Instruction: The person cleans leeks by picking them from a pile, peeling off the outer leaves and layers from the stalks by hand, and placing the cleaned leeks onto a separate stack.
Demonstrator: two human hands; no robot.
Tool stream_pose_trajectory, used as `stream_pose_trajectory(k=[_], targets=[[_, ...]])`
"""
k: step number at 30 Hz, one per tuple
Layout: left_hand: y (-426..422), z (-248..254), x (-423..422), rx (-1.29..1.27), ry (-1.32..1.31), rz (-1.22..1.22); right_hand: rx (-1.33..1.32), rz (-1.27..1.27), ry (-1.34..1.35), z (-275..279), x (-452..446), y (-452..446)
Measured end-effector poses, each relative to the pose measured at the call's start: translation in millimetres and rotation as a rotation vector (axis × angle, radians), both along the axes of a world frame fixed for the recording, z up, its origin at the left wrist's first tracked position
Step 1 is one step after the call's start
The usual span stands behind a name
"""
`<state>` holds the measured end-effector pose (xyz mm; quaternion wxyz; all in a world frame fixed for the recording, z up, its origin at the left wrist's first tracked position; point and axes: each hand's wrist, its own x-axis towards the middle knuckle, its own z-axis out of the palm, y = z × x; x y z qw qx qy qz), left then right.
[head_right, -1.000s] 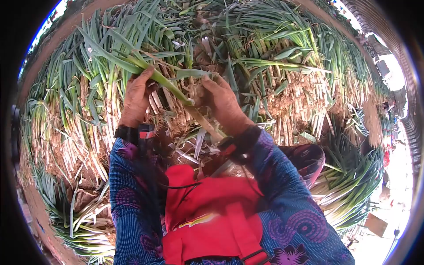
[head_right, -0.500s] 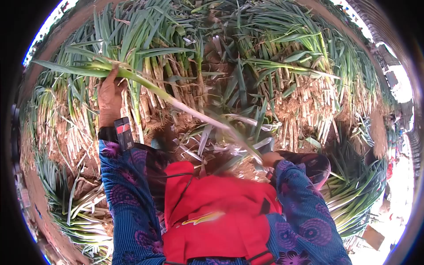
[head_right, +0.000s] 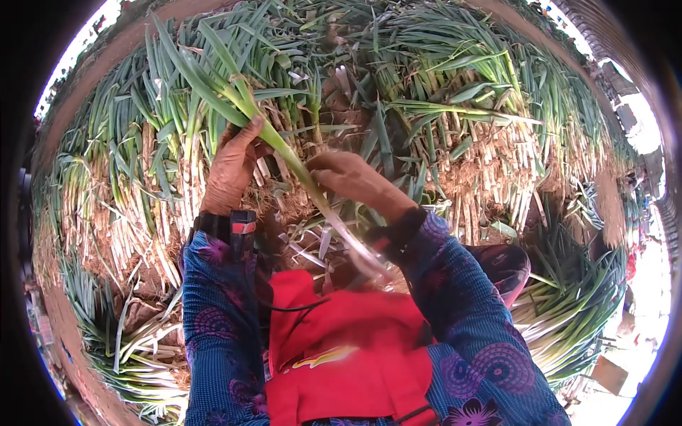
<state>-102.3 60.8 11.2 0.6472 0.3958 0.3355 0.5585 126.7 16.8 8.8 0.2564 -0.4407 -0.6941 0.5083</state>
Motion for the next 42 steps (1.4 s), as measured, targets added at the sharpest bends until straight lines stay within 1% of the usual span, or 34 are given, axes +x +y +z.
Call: stream_pose_trajectory(k=[1,4,7,10,13,16,22,25,28,30,31,32,34,37,40,42], targets=[[-1,2,1,-0.006,-0.008,0.013,0.093,-0.001,-0.022,-6,-2,0],[-4,2,2,-0.041,0.003,-0.012,-0.144,-0.003,0.078,7,-2,-10],[-5,3,3,-0.011,0.028,-0.021,-0.182,0.023,0.139,12,0,-15],[-8,4,5,-0.017,-0.012,-0.063,-0.164,0.063,0.153,11,3,-14],[-15,12,13,-0.036,0.055,-0.067,-0.146,0.095,0.11,12,5,-16],[-16,11,15,-0.009,0.005,-0.103,-0.08,0.135,0.146,1,6,-16],[-20,15,20,-0.018,-0.035,-0.195,-0.214,0.171,0.344,-7,8,-26],[-17,8,21,0.023,-0.143,-0.281,-0.318,0.129,0.294,-13,7,-31],[-19,10,24,0.008,-0.156,-0.278,-0.584,0.002,0.399,-14,4,-41],[-17,9,26,0.01,-0.169,-0.348,0.102,0.228,0.321,-48,3,-35],[-16,8,27,0.01,-0.176,-0.386,0.082,0.274,0.385,-63,6,-35],[-15,7,29,0.019,-0.211,-0.408,0.058,0.32,0.448,-62,1,-36],[-13,6,32,0.038,-0.282,-0.446,-0.728,0.27,0.768,-57,-7,-38],[-18,16,36,0.052,-0.31,-0.421,-0.872,0.246,0.817,-56,-17,-41],[-16,13,37,0.018,-0.348,-0.454,-2.14,-0.111,1.045,-44,-22,-24],[-18,19,40,0.042,-0.313,-0.464,-2.985,-0.46,1.055,-35,-24,-10]])
